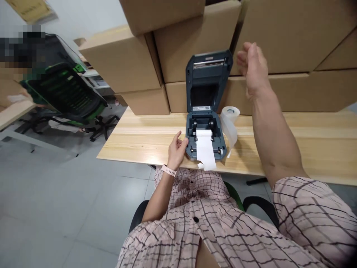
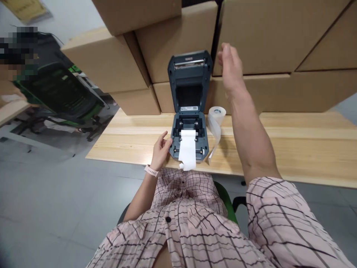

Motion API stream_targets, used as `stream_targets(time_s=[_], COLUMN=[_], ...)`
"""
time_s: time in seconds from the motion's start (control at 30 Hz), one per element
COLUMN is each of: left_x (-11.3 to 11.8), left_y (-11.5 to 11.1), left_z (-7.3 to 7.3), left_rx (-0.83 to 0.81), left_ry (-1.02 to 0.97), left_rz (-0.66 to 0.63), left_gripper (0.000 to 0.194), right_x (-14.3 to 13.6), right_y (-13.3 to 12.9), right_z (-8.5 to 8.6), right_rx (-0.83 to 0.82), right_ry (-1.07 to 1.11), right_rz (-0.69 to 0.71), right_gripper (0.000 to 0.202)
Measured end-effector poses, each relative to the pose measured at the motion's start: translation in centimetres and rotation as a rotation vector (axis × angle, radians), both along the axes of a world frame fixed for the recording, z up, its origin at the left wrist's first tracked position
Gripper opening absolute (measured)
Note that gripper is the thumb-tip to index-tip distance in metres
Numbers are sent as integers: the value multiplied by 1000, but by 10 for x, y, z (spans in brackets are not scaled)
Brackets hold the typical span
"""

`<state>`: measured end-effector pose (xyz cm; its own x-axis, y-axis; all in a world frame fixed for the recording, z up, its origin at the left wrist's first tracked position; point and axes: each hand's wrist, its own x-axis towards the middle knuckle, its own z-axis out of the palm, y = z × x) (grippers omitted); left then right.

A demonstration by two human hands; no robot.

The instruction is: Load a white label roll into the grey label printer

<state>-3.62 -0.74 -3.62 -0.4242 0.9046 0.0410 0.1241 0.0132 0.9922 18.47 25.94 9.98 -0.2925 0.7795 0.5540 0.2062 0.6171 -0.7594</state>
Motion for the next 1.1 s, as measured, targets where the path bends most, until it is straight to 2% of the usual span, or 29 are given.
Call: stream_targets(time_s=[0.03, 0.1, 0.13, 0.2, 0.3, 0.37, 0.43, 0.5, 0.6, 0.7, 0.87, 1.0, 1.1], left_x=[-2, -10, -15, -25, -33, -29, -17, -2, 17, 25, 24, 23, 26], left_y=[-4, -10, -12, -14, -11, -5, 3, 10, 15, 13, 4, 7, 5], left_z=[0, 4, 7, 17, 34, 41, 42, 38, 27, 20, 26, 32, 30], left_rx=[-9, -19, -17, 9, 103, 196, 260, 238, 112, 69, 57, 100, 124], left_ry=[-15, -49, -65, -78, -53, -33, -33, -59, -149, -248, -271, -247, -215], left_rz=[-1, 18, 40, 97, 164, 142, 63, -20, -96, -134, -191, -206, -204], left_gripper=[67, 68, 66, 61, 53, 53, 58, 68, 84, 83, 70, 62, 60], right_x=[-9, -25, -30, -31, -23, -17, -15, -15, -15, -8, 2, -2, -3], right_y=[12, 12, 0, -39, -114, -159, -191, -208, -212, -205, -201, -205, -203], right_z=[6, 12, 11, 1, -29, -54, -80, -102, -126, -140, -153, -157, -158], right_rx=[-75, -192, -226, -211, -60, 14, 31, 19, -34, -93, -195, -241, -238], right_ry=[29, 199, 276, 427, 491, 430, 282, 170, 145, 47, -21, 22, 11], right_rz=[51, 79, 80, 50, 65, 49, -16, -83, -150, -149, -2, -13, -22], right_gripper=[99, 93, 85, 76, 80, 60, 41, 35, 53, 75, 77, 84, 85])
